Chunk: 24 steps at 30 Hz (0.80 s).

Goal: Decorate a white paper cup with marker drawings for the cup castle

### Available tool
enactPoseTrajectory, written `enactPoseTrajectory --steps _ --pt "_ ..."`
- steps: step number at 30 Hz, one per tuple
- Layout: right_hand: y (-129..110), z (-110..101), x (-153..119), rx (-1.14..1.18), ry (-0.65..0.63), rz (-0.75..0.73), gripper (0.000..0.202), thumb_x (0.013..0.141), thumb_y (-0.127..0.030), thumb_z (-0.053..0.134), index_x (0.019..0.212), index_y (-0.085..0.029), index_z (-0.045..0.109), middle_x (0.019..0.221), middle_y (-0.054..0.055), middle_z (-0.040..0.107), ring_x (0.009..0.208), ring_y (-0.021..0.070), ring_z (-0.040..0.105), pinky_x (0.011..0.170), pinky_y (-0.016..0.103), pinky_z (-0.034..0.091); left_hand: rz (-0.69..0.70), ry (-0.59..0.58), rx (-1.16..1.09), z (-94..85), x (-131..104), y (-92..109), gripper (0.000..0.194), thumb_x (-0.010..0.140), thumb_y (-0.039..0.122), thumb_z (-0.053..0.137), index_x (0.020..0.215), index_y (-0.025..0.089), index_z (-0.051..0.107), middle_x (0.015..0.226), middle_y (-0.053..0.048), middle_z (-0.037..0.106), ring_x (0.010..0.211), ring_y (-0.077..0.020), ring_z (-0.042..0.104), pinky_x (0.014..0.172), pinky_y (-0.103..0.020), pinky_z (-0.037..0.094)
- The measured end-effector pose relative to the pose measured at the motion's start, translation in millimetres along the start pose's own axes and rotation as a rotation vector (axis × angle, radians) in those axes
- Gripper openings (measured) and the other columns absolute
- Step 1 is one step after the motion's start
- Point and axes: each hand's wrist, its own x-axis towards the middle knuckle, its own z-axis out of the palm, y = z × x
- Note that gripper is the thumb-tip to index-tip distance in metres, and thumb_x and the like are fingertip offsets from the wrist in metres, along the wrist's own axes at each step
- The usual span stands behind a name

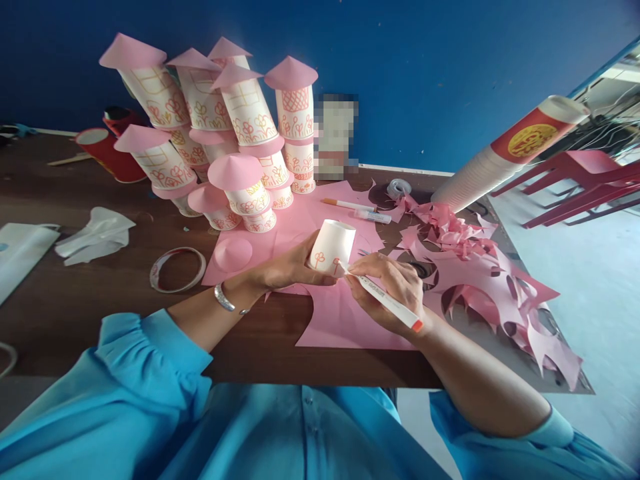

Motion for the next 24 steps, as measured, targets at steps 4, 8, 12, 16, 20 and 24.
enactPoseTrajectory --steps 4,8,12,16,20,24 --pt "0.5 -0.3 -0.1 0.002 -0.003 -0.013 0.017 0.101 -0.012 0.07 0.105 -0.026 0.062 0.081 -0.001 0.079 0.064 0.0147 0.077 0.059 0.023 0.061 -0.012 -0.003 -0.027 0.3 -0.9 2.3 0.076 0.077 0.038 0.098 0.139 0.024 0.056 0.11 -0.004 0.068 0.1 -0.0216 0.066 0.084 -0.035 0.058" --pt "0.7 -0.7 -0.1 0.0 -0.006 -0.012 0.014 0.103 -0.014 0.068 0.105 -0.026 0.062 0.081 -0.001 0.079 0.063 0.0149 0.077 0.057 0.024 0.061 -0.013 0.007 -0.048 0.2 -1.0 1.8 0.076 0.076 0.037 0.099 0.138 0.024 0.057 0.112 -0.005 0.07 0.103 -0.023 0.068 0.085 -0.036 0.058" --pt "0.3 -0.9 0.1 -0.002 -0.004 -0.009 0.015 0.102 -0.013 0.069 0.103 -0.026 0.062 0.08 -0.002 0.078 0.064 0.0136 0.076 0.059 0.023 0.06 -0.015 0.019 -0.059 0.9 -1.1 0.6 0.077 0.075 0.038 0.1 0.138 0.025 0.058 0.109 -0.003 0.068 0.101 -0.0223 0.067 0.086 -0.036 0.058" --pt "0.5 -0.1 -0.3 0.004 -0.005 -0.007 0.015 0.102 -0.012 0.07 0.102 -0.025 0.062 0.081 -0.002 0.078 0.065 0.0135 0.076 0.06 0.023 0.061 -0.016 0.016 -0.071 1.6 -1.3 0.8 0.08 0.075 0.037 0.1 0.142 0.025 0.058 0.108 -0.003 0.068 0.102 -0.0222 0.067 0.087 -0.036 0.059" --pt "1.2 1.2 -1.2 0.001 -0.005 0.008 0.013 0.104 -0.014 0.07 0.102 -0.026 0.063 0.081 -0.002 0.078 0.064 0.0135 0.076 0.057 0.023 0.059 -0.003 0.003 -0.073 0.2 -0.4 -0.3 0.081 0.075 0.036 0.1 0.143 0.025 0.057 0.107 -0.003 0.068 0.099 -0.0215 0.067 0.084 -0.035 0.059" --pt "1.5 1.8 -2.0 0.011 -0.001 0.018 0.011 0.105 -0.017 0.068 0.101 -0.026 0.063 0.081 -0.002 0.078 0.064 0.0133 0.075 0.057 0.023 0.058 0.0 -0.002 -0.067 -0.9 -0.3 -1.3 0.077 0.076 0.034 0.099 0.141 0.025 0.058 0.107 -0.003 0.068 0.095 -0.0203 0.067 0.082 -0.034 0.06"
